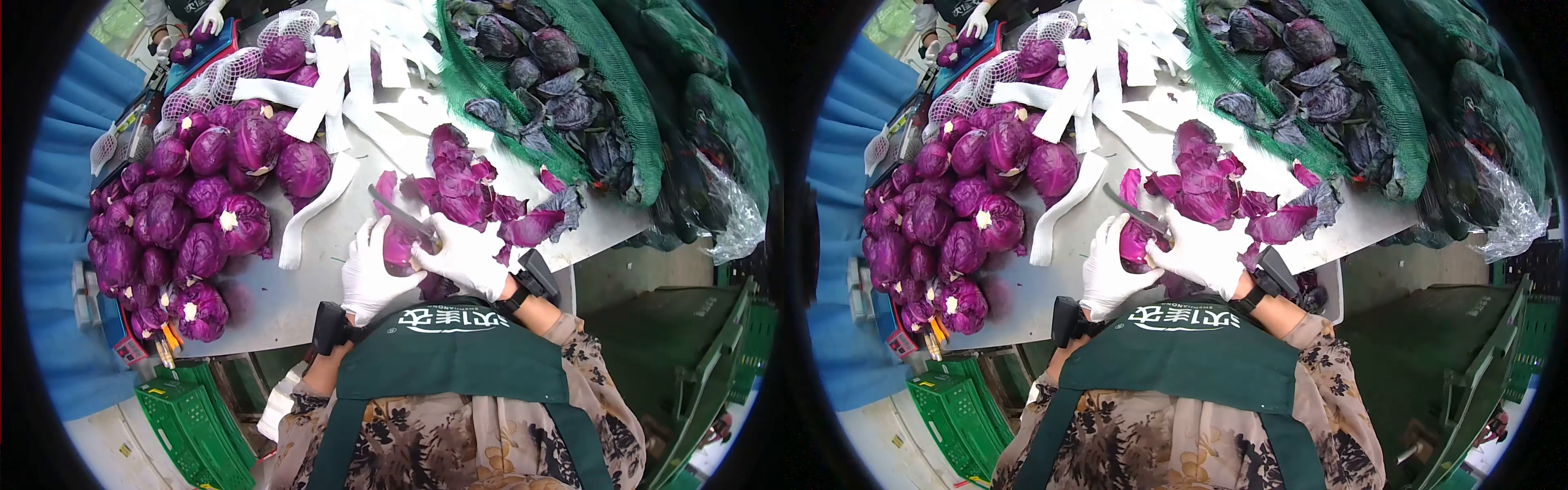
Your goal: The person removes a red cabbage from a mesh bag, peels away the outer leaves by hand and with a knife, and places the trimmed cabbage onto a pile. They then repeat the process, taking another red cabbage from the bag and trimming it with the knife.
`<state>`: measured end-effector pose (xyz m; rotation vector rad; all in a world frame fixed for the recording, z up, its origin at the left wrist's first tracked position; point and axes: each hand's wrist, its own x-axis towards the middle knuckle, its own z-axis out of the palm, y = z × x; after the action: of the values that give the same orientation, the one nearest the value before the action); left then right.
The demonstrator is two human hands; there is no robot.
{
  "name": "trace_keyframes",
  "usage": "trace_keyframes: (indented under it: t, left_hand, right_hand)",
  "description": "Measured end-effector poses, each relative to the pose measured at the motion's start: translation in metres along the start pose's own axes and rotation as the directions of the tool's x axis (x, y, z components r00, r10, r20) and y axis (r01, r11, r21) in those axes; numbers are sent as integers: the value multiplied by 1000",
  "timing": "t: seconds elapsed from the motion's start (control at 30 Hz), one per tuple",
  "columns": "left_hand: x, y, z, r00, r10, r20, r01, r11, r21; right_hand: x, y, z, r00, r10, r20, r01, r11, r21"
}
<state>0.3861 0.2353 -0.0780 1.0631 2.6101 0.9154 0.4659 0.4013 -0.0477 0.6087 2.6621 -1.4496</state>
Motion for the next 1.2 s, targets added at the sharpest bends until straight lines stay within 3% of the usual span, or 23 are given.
trace_keyframes:
  t: [0.17, 0.27, 0.33, 0.37, 0.4, 0.47, 0.5, 0.53, 0.6, 0.73, 0.87, 0.93, 1.0, 1.07, 1.1, 1.17, 1.2]
  left_hand:
    - [2, 3, 4, 999, -16, 39, 16, 1000, -1]
    - [2, 5, 1, 998, -26, 61, 24, 999, 35]
    - [2, 5, 2, 998, -14, 64, 11, 999, 42]
    - [-1, 4, 2, 998, -3, 56, 0, 999, 52]
    - [-3, 2, 2, 999, 5, 46, -8, 998, 62]
    - [-4, 2, 2, 999, -8, 47, 6, 999, 51]
    - [-4, 3, 3, 999, -3, 37, 1, 999, 48]
    - [-3, 3, 3, 1000, 3, 27, -4, 999, 46]
    - [-3, 2, 4, 1000, 12, 27, -13, 999, 44]
    - [-4, 2, 2, 999, 21, 35, -23, 999, 49]
    - [-3, 1, 4, 999, 31, 26, -32, 998, 48]
    - [-5, -3, 1, 999, 25, 44, -26, 999, 19]
    - [-7, -4, -1, 999, 22, 46, -22, 1000, 6]
    - [-8, -3, -1, 999, 13, 46, -13, 1000, -10]
    - [-7, -1, -1, 999, 15, 49, -15, 1000, 4]
    - [-5, 3, -1, 998, 29, 59, -29, 999, 15]
    - [-5, 5, 0, 997, 34, 66, -37, 998, 44]
  right_hand:
    - [-5, 9, 4, 976, -201, -90, 169, 946, -275]
    - [-4, 10, 8, 968, -213, -131, 148, 910, -386]
    - [5, 29, 2, 968, -193, -157, 137, 941, -310]
    - [9, 35, -2, 996, -50, -74, 38, 987, -153]
    - [8, 36, -2, 996, -53, -74, 41, 987, -153]
    - [4, 36, -1, 1000, -8, -7, 8, 995, 103]
    - [0, 13, -12, 991, 98, 94, -105, 991, 77]
    - [-1, 12, -10, 991, 99, 94, -106, 991, 76]
    - [-3, 11, -6, 999, -37, 1, 37, 998, -46]
    - [-1, 14, -12, 997, -28, 65, 22, 996, 87]
    - [-3, 19, -3, 993, -112, 37, 113, 993, -26]
    - [-1, 25, -6, 995, -85, -50, 89, 993, 81]
    - [6, 33, -12, 993, 76, -92, -62, 987, 149]
    - [2, 24, -19, 986, 164, 25, -163, 924, 347]
    - [1, 17, -21, 985, 168, 26, -167, 923, 347]
    - [4, 6, -23, 988, 124, 88, -128, 991, 40]
    - [7, 9, -22, 988, 128, 82, -131, 990, 41]
